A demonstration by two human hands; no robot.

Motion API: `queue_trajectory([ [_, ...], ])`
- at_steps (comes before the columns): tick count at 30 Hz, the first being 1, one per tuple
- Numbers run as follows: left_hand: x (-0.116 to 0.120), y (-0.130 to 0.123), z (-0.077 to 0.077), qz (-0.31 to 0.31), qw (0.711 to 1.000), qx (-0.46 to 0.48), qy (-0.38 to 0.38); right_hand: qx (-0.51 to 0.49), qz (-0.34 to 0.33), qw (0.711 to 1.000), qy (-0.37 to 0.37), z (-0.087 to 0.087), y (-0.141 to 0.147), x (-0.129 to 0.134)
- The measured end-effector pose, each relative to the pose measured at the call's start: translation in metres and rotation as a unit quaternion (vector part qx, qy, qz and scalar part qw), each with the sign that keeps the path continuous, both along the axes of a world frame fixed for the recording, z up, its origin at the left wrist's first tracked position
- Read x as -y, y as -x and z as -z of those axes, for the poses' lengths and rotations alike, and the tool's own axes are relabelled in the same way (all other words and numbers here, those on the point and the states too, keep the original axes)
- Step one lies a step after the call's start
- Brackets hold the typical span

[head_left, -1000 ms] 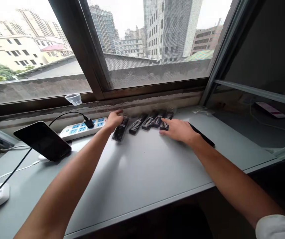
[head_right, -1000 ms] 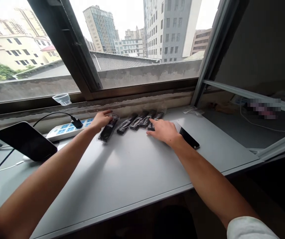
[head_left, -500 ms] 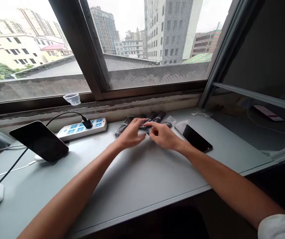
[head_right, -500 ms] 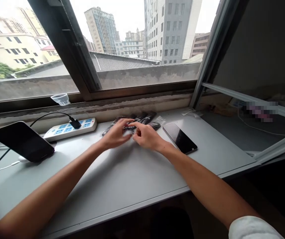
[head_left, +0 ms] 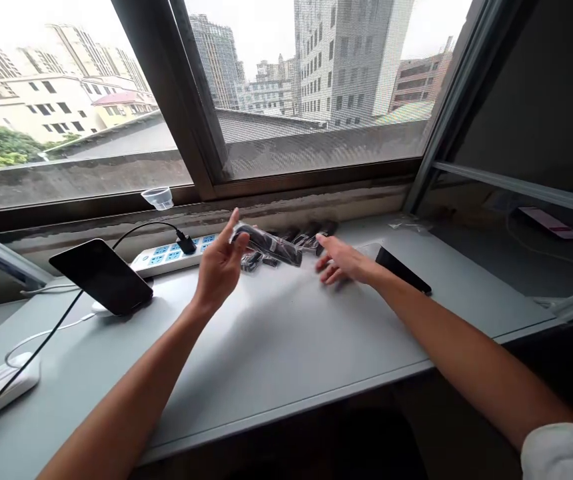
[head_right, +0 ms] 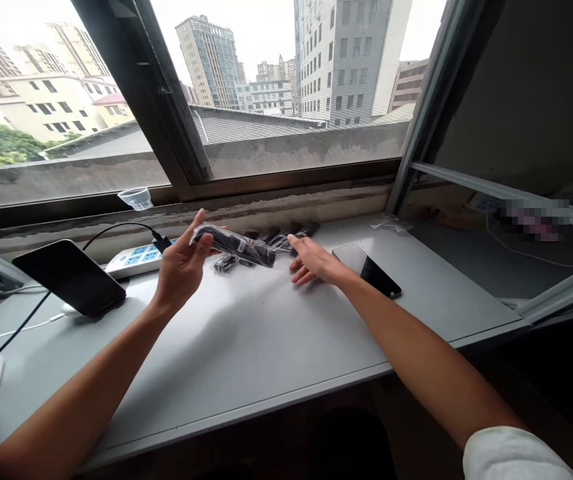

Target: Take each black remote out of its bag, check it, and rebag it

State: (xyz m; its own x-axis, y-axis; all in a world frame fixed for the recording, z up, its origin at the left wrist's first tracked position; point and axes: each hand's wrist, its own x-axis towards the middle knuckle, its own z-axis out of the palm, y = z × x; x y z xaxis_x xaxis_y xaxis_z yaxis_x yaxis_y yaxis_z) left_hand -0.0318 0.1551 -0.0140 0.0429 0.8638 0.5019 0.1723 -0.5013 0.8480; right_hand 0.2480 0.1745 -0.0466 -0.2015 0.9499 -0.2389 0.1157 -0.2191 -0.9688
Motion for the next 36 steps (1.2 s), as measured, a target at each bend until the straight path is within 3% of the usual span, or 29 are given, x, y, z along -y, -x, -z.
queue_trajectory([
  [3,0.004,0.001,0.000,-0.051,0.997,0.058,-0.022,-0.164,-0.091,0.979,0.076,0.002,0.014,0.007],
  [6,0.007,-0.001,-0.004,-0.079,0.995,0.062,-0.029,-0.244,-0.131,0.959,0.060,0.003,0.023,0.011],
  [15,0.005,0.018,-0.028,-0.064,0.994,0.088,0.023,-0.218,-0.189,0.957,0.030,0.006,0.013,0.004],
  [18,0.008,0.032,-0.035,-0.115,0.991,-0.050,-0.048,-0.206,-0.175,0.963,0.019,0.009,0.012,0.003],
  [21,0.017,0.036,-0.037,-0.168,0.927,-0.274,-0.191,-0.191,-0.159,0.969,0.010,0.011,0.012,0.002],
  [24,0.024,0.024,-0.027,-0.060,0.842,-0.465,-0.268,-0.183,-0.183,0.966,0.004,0.008,0.012,0.005],
  [26,0.025,0.014,-0.016,0.007,0.810,-0.539,-0.233,-0.168,-0.214,0.962,0.006,0.004,0.011,0.008],
  [28,0.022,0.011,-0.005,0.028,0.797,-0.576,-0.176,-0.133,-0.226,0.965,0.012,0.001,0.009,0.009],
  [30,0.018,0.015,0.002,0.016,0.798,-0.587,-0.136,-0.095,-0.193,0.976,0.007,0.000,0.005,0.008],
  [32,0.014,0.025,0.006,-0.005,0.808,-0.580,-0.104,-0.091,-0.108,0.990,-0.026,0.000,0.002,0.004],
  [36,0.011,0.044,0.007,0.021,0.840,-0.543,-0.003,-0.200,0.051,0.973,-0.104,-0.002,-0.002,-0.005],
])
